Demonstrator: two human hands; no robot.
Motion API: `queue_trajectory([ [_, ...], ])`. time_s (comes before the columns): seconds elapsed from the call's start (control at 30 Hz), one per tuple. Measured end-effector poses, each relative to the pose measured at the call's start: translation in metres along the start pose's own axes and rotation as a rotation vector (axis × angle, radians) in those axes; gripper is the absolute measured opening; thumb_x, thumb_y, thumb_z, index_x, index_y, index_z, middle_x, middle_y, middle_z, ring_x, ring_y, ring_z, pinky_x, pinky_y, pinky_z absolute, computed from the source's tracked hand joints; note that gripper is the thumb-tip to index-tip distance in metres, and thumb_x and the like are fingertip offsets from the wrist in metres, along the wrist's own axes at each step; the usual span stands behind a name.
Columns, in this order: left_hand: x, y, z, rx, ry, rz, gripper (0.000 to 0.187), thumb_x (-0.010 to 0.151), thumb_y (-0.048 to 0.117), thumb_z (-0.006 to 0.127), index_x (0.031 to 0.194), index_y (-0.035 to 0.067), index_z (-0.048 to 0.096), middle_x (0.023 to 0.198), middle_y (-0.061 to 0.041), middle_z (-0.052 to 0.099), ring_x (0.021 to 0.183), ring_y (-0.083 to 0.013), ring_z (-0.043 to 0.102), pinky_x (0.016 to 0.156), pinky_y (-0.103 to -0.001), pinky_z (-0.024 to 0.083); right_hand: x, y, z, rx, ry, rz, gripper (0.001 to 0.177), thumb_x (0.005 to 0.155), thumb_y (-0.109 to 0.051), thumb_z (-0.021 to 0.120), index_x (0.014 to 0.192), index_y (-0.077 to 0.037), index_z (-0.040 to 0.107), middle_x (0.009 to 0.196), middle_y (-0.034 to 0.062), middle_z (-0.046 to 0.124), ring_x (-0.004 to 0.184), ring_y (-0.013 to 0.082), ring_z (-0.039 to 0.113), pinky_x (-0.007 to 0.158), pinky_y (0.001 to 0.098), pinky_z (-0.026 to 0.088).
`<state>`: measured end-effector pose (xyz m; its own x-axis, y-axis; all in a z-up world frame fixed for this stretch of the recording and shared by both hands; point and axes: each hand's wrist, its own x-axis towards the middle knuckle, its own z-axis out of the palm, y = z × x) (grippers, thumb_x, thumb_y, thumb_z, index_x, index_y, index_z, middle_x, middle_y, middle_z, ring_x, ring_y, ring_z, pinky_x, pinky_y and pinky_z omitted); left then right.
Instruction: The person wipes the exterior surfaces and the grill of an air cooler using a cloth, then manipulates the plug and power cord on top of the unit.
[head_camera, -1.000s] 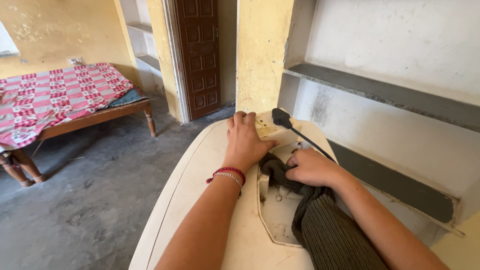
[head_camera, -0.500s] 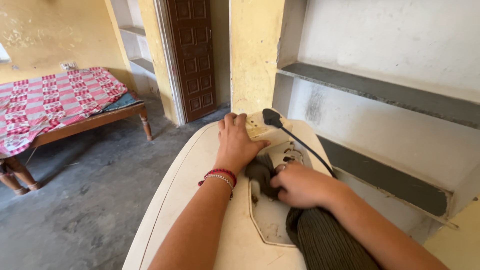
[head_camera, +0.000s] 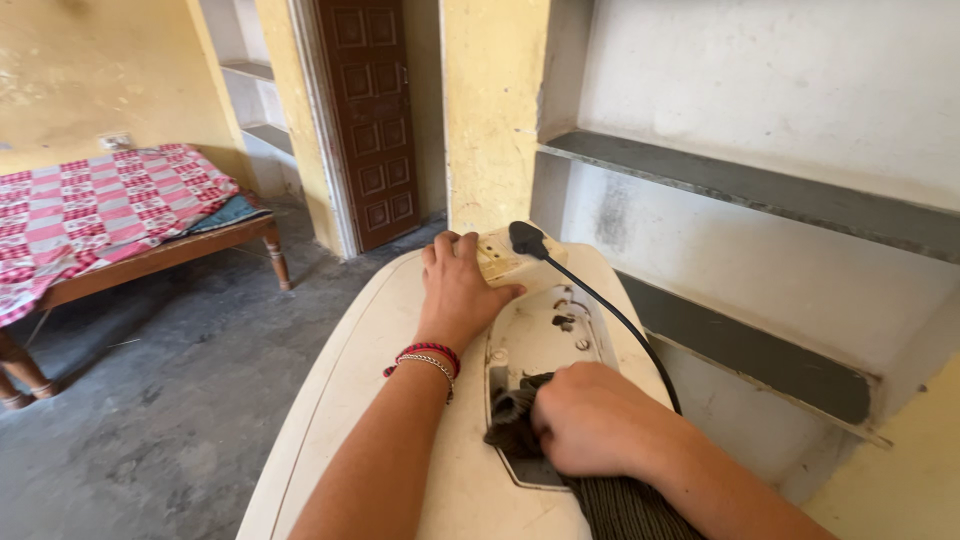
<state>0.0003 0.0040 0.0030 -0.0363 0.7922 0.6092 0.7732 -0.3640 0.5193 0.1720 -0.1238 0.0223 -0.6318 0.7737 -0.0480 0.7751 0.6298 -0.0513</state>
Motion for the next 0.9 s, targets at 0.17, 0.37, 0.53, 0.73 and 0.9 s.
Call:
queue_trajectory([
  [0.17, 0.000, 0.004, -0.001, 0.043, -0.005, 0.003, 0.089, 0.066, 0.041, 0.092, 0.135, 0.001, 0.053, 0.138, -0.021, 0.044, 0.132, -0.0425, 0.037, 0.108, -0.053, 0.036, -0.003, 0.011, 0.008, 0.053, 0.462, 0.149, 0.014, 0.078, -0.015, 0.066, 0.080, -0.011, 0.079, 0.074, 0.0135, 0.072, 0.073, 0.0351, 0.071, 0.070, 0.0458, 0.055],
  [0.37, -0.003, 0.010, -0.009, 0.155, -0.037, -0.037, 0.086, 0.067, 0.048, 0.089, 0.135, 0.007, 0.056, 0.137, -0.018, 0.047, 0.132, -0.0384, 0.039, 0.106, -0.055, 0.036, 0.000, 0.016, 0.013, -0.171, 0.105, 0.103, 0.018, 0.084, -0.017, 0.063, 0.091, -0.007, 0.076, 0.079, 0.0163, 0.071, 0.079, 0.0356, 0.071, 0.073, 0.0448, 0.056],
  [0.53, -0.006, 0.008, -0.011, 0.172, -0.040, -0.036, 0.085, 0.068, 0.049, 0.087, 0.136, 0.007, 0.056, 0.141, -0.017, 0.046, 0.135, -0.0383, 0.038, 0.106, -0.056, 0.036, 0.002, 0.001, -0.006, -0.110, -0.006, 0.078, 0.021, 0.067, -0.012, 0.067, 0.084, -0.012, 0.079, 0.076, 0.0176, 0.070, 0.083, 0.0367, 0.069, 0.076, 0.0475, 0.054],
  [0.73, -0.003, 0.004, -0.015, 0.116, -0.071, -0.069, 0.085, 0.070, 0.047, 0.086, 0.139, 0.009, 0.055, 0.146, -0.016, 0.043, 0.139, -0.0376, 0.035, 0.107, -0.058, 0.034, -0.003, -0.002, -0.010, 0.167, 0.059, 0.084, 0.024, 0.069, -0.021, 0.070, 0.089, -0.014, 0.081, 0.077, 0.0167, 0.073, 0.078, 0.0349, 0.071, 0.076, 0.0436, 0.056],
  [0.9, -0.001, 0.003, -0.016, 0.059, -0.123, -0.116, 0.083, 0.072, 0.046, 0.083, 0.141, 0.011, 0.054, 0.149, -0.014, 0.042, 0.140, -0.0376, 0.037, 0.107, -0.059, 0.038, 0.001, 0.011, -0.001, 0.349, 0.267, 0.343, 0.028, 0.076, -0.025, 0.067, 0.101, -0.018, 0.079, 0.073, 0.0184, 0.072, 0.068, 0.0351, 0.073, 0.071, 0.0438, 0.058],
])
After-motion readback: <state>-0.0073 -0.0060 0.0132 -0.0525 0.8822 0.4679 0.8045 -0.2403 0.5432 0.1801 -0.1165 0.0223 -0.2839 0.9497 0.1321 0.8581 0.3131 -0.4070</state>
